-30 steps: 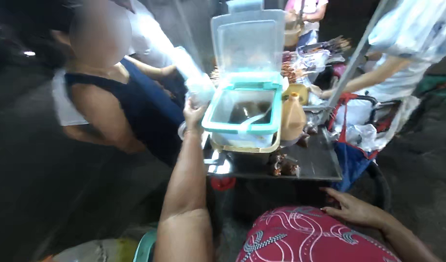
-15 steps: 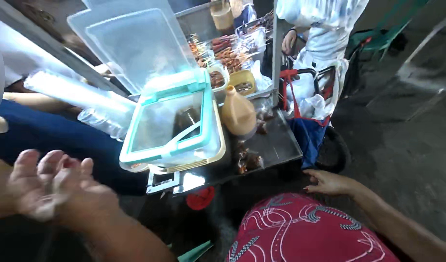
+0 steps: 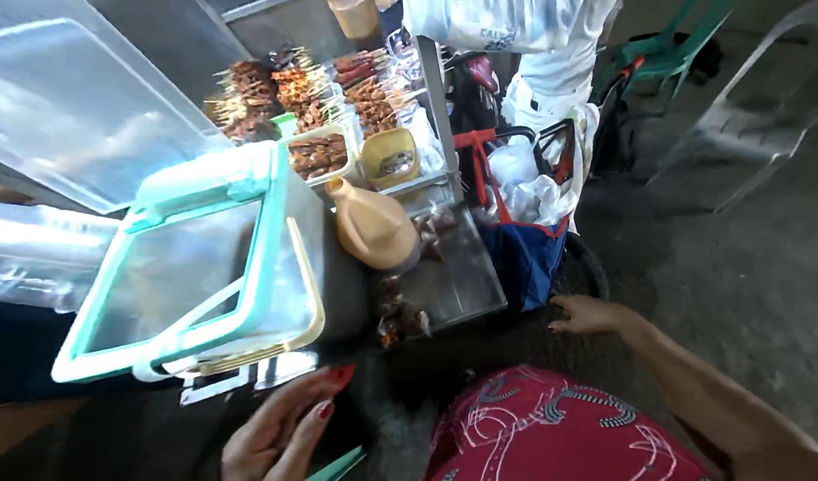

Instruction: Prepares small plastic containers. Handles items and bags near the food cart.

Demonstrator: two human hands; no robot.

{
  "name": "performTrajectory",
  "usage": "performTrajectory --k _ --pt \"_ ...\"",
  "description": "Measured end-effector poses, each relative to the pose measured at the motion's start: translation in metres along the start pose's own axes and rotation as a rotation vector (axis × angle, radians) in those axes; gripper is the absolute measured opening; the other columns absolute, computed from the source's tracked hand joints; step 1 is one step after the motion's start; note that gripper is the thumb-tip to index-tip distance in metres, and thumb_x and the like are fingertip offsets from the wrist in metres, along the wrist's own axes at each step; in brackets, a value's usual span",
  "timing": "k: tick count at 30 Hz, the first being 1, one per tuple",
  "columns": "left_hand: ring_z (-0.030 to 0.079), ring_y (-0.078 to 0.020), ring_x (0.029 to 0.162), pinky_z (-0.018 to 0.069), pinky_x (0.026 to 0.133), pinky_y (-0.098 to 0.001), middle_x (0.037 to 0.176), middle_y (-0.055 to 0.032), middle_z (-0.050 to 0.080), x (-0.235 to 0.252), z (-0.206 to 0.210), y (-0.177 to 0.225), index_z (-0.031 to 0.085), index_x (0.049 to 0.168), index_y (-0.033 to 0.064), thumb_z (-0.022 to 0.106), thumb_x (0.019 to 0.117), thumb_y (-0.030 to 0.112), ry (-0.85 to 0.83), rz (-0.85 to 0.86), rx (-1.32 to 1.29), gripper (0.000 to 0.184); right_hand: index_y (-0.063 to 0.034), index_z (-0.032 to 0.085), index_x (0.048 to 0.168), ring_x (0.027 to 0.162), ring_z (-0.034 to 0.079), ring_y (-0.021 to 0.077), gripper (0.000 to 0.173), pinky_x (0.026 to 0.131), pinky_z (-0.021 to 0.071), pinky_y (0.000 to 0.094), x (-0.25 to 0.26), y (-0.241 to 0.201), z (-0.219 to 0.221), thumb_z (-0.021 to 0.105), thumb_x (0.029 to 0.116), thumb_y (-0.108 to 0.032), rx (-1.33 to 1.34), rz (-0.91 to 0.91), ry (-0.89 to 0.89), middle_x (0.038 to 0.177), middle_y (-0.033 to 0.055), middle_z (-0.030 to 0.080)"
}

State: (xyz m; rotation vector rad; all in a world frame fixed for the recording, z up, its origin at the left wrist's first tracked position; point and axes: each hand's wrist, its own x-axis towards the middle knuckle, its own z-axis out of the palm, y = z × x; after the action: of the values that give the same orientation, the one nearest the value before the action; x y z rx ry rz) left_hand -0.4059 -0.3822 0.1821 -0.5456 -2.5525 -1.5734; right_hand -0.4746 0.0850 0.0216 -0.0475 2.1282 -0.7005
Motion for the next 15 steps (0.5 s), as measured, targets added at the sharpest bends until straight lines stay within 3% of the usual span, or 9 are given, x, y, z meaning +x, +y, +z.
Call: performTrajectory --k 4,8,11,15 --pt "0.073 -0.007 0.092 0.0621 0.082 -0.0258 0.105 0.0019 0.076 0.026 0.043 -0.027 0.069 0.126 0.0118 0.063 0.1013 0.031 -0.133 -0.027 -0.016 0.031 0.0026 0.046 0.15 0.119 0.063 0.0418 0.06 0.107 0.0457 0.0573 0.015 -0.032 -0.014 0.061 0.1047 -0.035 0.068 -0.087 -0.015 0.13 0.029 0.063" --pt "0.07 -0.006 0.094 0.0593 0.086 -0.0251 0.104 -0.0066 0.075 0.073 0.085 -0.055 0.069 0.12 -0.0025 0.061 0.0982 0.019 -0.227 -0.026 -0.009 0.031 0.0047 0.055 0.141 0.114 0.066 0.0347 0.044 0.103 0.0504 0.0492 0.029 -0.061 -0.035 0.051 0.1089 -0.025 0.213 -0.212 0.18 0.127 0.0263 0.065" --pt "0.07 -0.0119 0.095 0.0589 0.085 -0.0287 0.107 -0.0095 0.074 0.117 0.113 -0.063 0.073 0.116 0.002 0.063 0.0945 0.014 -0.188 0.016 0.113 0.027 0.0062 0.059 0.136 0.116 0.066 0.0301 0.039 0.104 0.0511 0.0445 0.033 -0.072 -0.071 0.047 0.1087 -0.019 0.281 -0.31 0.404 0.129 0.0248 0.065" --pt "0.066 -0.0297 0.118 0.0531 0.102 -0.0458 0.123 -0.0173 0.07 0.19 0.14 -0.057 0.072 0.121 0.0035 0.06 0.0992 0.011 -0.16 -0.015 0.278 0.026 0.0081 0.061 0.131 0.104 0.07 0.022 0.034 0.095 0.0568 0.0375 0.05 -0.081 -0.137 0.044 0.1067 -0.008 0.38 -0.454 0.696 0.118 0.0216 0.069"
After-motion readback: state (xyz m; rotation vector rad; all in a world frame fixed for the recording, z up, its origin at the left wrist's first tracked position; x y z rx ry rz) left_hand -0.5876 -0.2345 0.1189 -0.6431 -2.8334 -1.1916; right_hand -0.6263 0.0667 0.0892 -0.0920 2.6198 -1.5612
